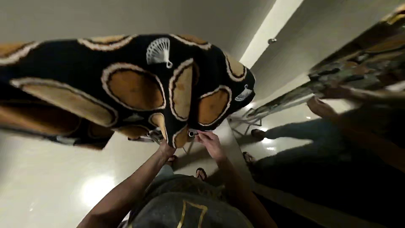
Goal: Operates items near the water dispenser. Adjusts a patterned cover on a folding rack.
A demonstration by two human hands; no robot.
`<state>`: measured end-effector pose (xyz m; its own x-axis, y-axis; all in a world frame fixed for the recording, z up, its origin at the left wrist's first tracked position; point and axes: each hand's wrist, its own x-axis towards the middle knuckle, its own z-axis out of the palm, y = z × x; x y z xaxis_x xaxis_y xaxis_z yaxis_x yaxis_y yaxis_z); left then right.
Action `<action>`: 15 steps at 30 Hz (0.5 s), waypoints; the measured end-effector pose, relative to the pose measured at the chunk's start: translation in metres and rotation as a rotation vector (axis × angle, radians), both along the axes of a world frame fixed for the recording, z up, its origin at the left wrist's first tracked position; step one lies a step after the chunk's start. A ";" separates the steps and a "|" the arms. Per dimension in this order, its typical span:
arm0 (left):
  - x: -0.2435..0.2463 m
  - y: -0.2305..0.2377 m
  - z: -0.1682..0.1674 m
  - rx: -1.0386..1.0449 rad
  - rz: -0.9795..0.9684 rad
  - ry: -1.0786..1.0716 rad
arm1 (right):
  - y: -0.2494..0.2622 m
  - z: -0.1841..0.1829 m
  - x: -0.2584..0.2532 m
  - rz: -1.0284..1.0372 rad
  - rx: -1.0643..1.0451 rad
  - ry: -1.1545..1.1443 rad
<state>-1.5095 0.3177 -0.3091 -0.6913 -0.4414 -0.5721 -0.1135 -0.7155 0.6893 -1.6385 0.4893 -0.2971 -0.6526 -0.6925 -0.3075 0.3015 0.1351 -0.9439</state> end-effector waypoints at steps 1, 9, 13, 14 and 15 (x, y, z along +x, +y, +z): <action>-0.005 0.007 0.003 0.010 0.070 -0.007 | 0.003 0.001 -0.008 0.058 -0.006 0.048; -0.012 0.039 -0.001 0.002 0.225 0.076 | -0.002 0.003 -0.039 0.313 0.104 0.220; -0.009 0.051 -0.014 -0.019 0.261 0.115 | -0.004 -0.015 -0.034 0.278 0.054 0.100; -0.009 0.054 -0.015 -0.021 0.265 0.123 | -0.005 -0.016 -0.033 0.258 0.044 0.068; -0.009 0.055 -0.016 -0.023 0.270 0.128 | -0.006 -0.017 -0.032 0.246 0.035 0.046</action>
